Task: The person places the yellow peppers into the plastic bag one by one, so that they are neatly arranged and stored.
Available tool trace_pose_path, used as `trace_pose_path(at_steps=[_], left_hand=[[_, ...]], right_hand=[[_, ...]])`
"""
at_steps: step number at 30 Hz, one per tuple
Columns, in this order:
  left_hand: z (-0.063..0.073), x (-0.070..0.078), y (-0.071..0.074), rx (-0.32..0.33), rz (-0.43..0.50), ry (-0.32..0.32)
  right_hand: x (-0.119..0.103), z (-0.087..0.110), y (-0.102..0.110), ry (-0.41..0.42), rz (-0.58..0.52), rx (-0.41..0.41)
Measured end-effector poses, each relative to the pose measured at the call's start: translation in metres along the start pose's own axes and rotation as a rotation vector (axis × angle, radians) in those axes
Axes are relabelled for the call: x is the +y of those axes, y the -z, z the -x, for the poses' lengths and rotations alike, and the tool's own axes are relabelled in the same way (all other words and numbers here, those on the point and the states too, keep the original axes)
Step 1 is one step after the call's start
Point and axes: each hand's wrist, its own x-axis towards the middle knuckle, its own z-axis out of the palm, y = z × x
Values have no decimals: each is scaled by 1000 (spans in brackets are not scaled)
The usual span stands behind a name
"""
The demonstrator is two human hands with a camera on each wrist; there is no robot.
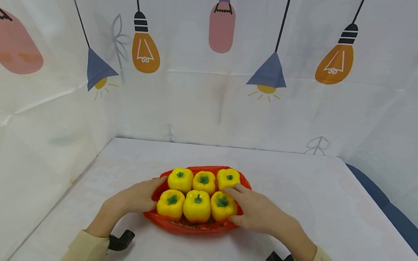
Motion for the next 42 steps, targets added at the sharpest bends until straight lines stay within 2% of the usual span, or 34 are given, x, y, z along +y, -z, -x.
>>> trace_pose_path(at_steps=[9, 13, 22, 28, 35, 42], left_hand=[[-3, -3, -3, 31, -54, 18], [-4, -3, -6, 50, -70, 49], [0, 7, -10, 90, -99, 90], [1, 10, -8, 83, -102, 95], [1, 5, -5, 53, -68, 86], [2, -3, -1, 61, -50, 52]], right_hand=[[2, -2, 0, -22, 38, -5], [3, -1, 2, -28, 41, -4], [1, 0, 3, -75, 5, -38], [6, 3, 8, -108, -15, -38], [15, 9, 21, -113, -48, -30], [29, 13, 34, -65, -86, 25]])
